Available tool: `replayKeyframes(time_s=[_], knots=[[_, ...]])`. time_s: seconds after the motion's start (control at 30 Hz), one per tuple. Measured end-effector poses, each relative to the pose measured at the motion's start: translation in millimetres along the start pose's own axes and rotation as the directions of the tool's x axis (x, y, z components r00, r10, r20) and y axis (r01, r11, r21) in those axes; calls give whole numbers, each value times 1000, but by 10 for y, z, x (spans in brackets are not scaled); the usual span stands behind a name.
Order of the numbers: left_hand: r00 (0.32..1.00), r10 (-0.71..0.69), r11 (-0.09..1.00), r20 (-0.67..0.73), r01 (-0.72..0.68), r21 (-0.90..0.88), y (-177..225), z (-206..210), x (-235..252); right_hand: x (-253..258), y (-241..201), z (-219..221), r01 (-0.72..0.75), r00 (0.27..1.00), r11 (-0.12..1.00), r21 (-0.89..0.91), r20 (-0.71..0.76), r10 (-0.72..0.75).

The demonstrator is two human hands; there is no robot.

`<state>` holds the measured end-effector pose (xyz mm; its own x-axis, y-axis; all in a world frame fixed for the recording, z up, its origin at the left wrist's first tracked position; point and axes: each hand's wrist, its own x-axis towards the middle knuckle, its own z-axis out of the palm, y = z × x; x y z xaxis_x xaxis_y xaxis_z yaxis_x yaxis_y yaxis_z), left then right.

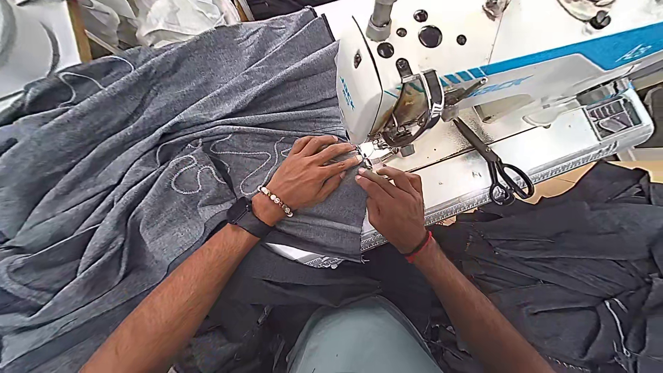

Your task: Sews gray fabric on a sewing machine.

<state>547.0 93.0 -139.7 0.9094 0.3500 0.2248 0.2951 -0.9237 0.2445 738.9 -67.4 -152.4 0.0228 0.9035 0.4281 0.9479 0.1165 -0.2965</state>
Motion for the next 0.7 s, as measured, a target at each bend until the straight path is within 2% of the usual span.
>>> replayKeyframes(time_s=[0.13, 0.23, 0.3, 0.37, 0.43, 0.5, 0.53, 0.63, 0.67, 0.7], knots=[[999, -36, 999, -10, 36, 24, 49, 12, 34, 4, -53, 30, -85, 990, 990, -110, -122, 71], [985, -168, 985, -29, 168, 23, 346, 73, 54, 19, -33, -7, -185, 975, 982, -46, -135, 178], [960, -277, 957, -40, 279, 75, 552, 152, 33, 110, -6, -57, -321, 946, 947, 7, -44, 321], [942, -328, 939, -67, 333, 89, 629, 198, 15, 286, -9, -97, -381, 924, 923, 44, 59, 379], [943, -316, 945, -107, 323, 52, 614, 187, -10, 479, -86, -162, -375, 920, 924, 68, 153, 362], [957, -274, 960, -91, 278, 33, 549, 146, -52, 522, -169, -216, -417, 902, 900, 127, 181, 392], [965, -256, 966, -59, 258, 31, 517, 125, -71, 441, -202, -240, -465, 882, 860, 210, 188, 432], [966, -257, 965, -28, 258, 45, 531, 138, -91, -5, -428, -337, -645, 763, 653, 397, 366, 532], [963, -268, 962, -27, 269, 51, 556, 145, -85, -154, -542, -369, -669, 743, 596, 444, 399, 536], [960, -277, 959, -32, 278, 54, 571, 152, -71, -276, -634, -388, -653, 754, 558, 512, 372, 541]])
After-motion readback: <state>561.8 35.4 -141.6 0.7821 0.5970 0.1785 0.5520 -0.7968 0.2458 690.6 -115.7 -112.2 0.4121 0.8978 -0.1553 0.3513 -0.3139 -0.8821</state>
